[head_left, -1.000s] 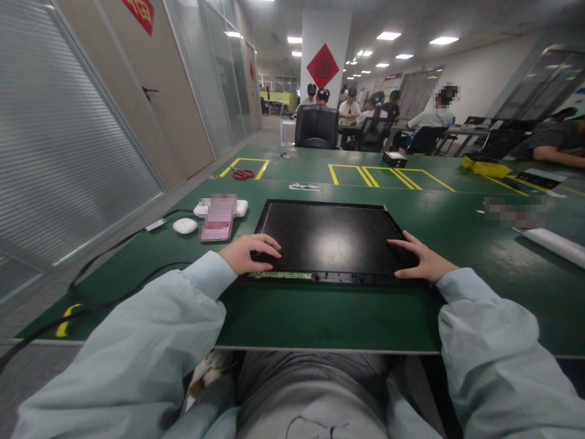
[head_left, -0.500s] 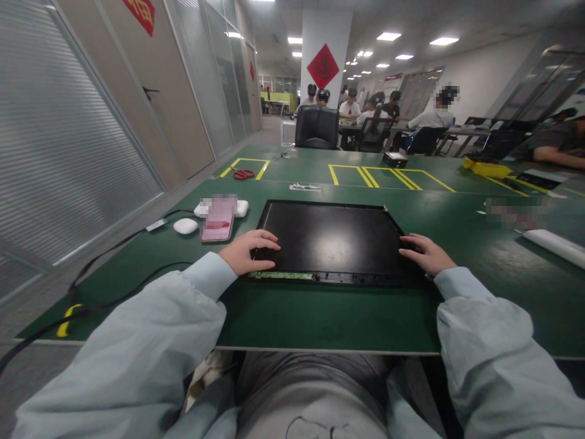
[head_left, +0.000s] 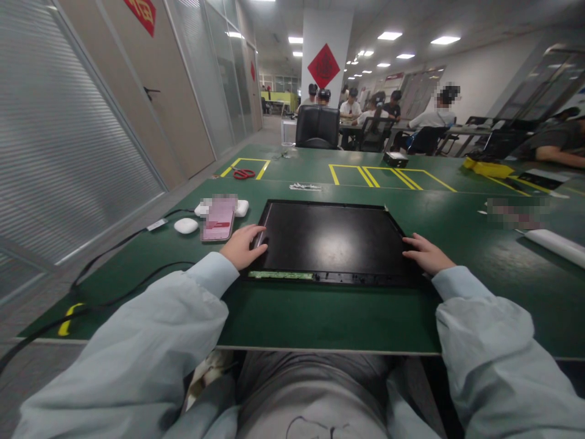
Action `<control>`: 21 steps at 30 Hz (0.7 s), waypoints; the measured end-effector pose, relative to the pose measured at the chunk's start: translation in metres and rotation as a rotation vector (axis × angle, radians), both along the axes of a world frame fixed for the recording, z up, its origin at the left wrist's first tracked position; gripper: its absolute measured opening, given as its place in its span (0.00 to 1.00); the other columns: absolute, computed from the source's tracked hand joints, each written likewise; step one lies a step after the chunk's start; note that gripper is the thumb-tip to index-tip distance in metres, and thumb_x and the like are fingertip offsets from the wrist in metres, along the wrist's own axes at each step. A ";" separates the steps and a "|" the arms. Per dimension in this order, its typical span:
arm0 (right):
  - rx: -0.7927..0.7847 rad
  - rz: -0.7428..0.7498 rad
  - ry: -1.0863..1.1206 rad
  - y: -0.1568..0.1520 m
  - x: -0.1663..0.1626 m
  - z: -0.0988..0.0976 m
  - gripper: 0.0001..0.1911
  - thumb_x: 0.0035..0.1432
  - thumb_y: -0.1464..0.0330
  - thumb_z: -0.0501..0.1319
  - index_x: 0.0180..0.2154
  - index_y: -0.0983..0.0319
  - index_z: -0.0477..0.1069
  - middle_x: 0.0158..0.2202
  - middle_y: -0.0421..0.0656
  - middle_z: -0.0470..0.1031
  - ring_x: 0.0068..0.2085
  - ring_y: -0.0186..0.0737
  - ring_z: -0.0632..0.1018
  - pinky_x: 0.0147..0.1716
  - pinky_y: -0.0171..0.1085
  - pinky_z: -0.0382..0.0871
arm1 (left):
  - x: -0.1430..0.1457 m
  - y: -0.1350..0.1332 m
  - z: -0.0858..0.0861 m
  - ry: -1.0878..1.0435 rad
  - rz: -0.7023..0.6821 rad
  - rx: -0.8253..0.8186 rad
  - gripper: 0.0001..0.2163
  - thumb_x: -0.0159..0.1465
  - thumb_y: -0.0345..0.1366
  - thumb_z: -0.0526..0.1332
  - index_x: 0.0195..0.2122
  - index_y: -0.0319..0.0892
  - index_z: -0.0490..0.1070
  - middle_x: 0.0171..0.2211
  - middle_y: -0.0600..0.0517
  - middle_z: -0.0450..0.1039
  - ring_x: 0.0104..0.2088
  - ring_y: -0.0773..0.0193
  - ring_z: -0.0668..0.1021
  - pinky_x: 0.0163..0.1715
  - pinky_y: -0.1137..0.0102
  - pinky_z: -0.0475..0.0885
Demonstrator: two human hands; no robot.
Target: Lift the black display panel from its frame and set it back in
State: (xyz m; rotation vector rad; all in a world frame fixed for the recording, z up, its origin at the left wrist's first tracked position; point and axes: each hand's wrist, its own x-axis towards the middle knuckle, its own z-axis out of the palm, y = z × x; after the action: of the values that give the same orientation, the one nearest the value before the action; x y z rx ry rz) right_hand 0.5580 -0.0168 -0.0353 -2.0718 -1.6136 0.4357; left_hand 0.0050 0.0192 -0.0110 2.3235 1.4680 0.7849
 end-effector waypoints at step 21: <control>0.034 -0.137 0.524 -0.003 -0.001 0.011 0.26 0.34 0.78 0.65 0.38 0.54 0.86 0.73 0.43 0.65 0.73 0.65 0.64 0.71 0.54 0.61 | 0.004 -0.002 0.006 0.173 0.091 -0.064 0.27 0.63 0.43 0.61 0.62 0.35 0.74 0.65 0.37 0.75 0.65 0.41 0.76 0.69 0.52 0.67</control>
State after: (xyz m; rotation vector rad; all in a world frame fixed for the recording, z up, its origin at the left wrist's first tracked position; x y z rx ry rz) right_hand 0.5573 -0.0195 -0.0241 -1.8257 -1.1539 0.8150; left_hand 0.0091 0.0175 -0.0054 2.3406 1.6560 0.5612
